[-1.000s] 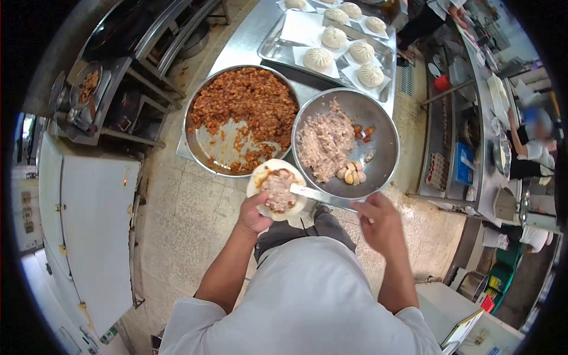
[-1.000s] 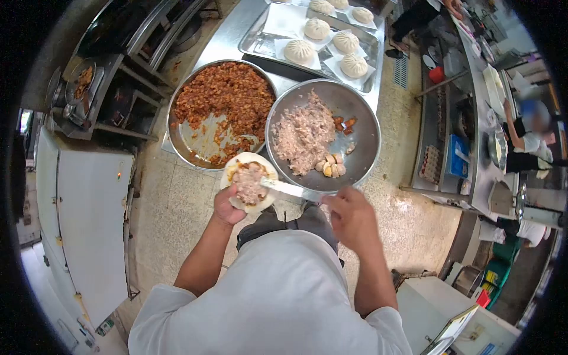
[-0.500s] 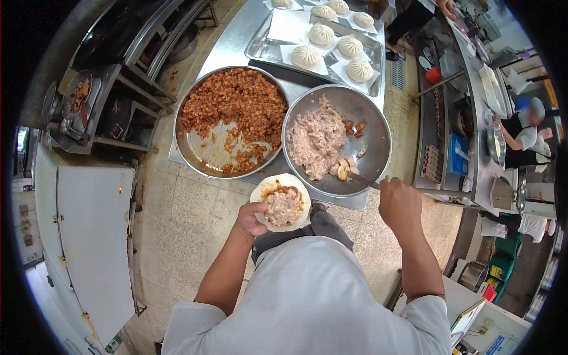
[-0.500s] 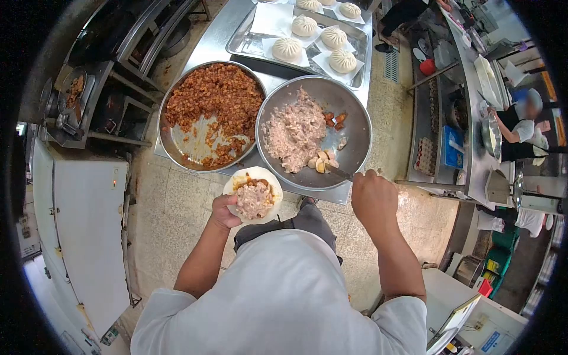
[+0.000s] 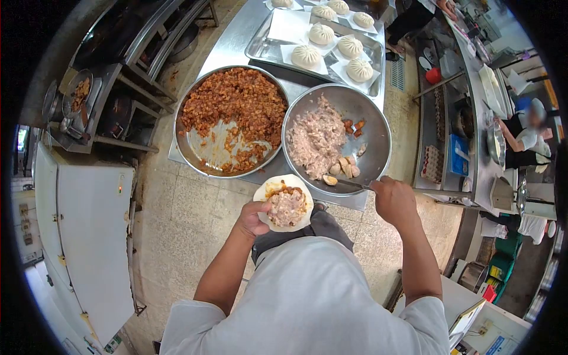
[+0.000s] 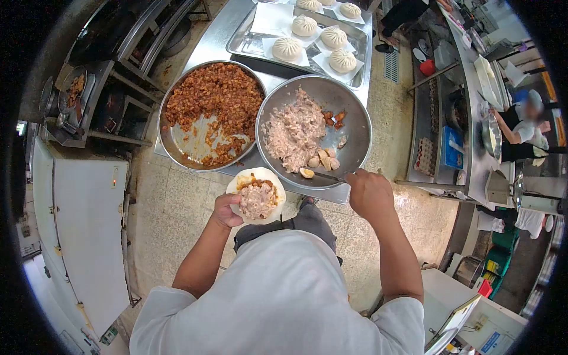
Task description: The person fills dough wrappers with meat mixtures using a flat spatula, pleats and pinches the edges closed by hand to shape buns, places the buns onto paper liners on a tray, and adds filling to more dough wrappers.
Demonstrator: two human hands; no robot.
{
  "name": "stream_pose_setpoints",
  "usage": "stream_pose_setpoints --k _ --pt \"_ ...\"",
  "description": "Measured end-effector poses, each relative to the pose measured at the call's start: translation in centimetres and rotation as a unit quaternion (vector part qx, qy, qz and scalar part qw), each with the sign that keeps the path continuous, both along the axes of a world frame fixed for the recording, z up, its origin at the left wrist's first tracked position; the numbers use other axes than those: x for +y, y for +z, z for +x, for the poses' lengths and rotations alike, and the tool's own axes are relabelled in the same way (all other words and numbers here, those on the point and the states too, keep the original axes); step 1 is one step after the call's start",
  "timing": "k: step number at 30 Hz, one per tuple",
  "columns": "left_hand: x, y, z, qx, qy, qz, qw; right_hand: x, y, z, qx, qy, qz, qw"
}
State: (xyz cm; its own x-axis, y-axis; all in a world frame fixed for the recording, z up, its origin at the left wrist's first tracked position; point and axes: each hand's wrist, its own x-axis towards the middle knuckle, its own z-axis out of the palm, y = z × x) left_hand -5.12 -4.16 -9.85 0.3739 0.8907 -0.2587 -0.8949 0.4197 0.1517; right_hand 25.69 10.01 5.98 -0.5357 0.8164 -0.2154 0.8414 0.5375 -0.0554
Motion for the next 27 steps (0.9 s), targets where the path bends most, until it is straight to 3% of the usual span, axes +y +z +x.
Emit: stream_pose_setpoints --k 9,11,14,18,23,25,27 --pt "0.0 0.4 0.1 -0.014 0.026 -0.012 0.999 1.8 -3.0 2.1 0.177 0.023 -0.107 0.978" --pt "0.1 1.0 0.3 -0.012 0.06 -0.013 0.998 1.3 -2.7 1.9 0.269 -0.035 -0.153 0.95" --pt "0.8 2.6 0.5 -0.018 0.106 0.0 0.994 0.3 -0.5 1.2 0.318 -0.082 -0.187 0.926" --pt "2.8 4.7 1.3 -0.037 0.105 0.053 0.992 -1.0 3.2 -0.6 0.365 -0.021 -0.217 0.905" --pt "4.5 4.6 1.9 -0.024 0.056 0.064 0.996 -1.8 3.6 -2.3 0.353 0.009 -0.262 0.898" --pt "4.8 4.1 1.9 -0.005 0.057 0.062 0.996 -2.3 3.3 -2.9 0.291 0.036 -0.168 0.941" --pt "4.7 4.0 1.8 0.026 0.061 0.038 0.997 -2.9 5.1 -3.0 0.235 0.012 -0.157 0.959"
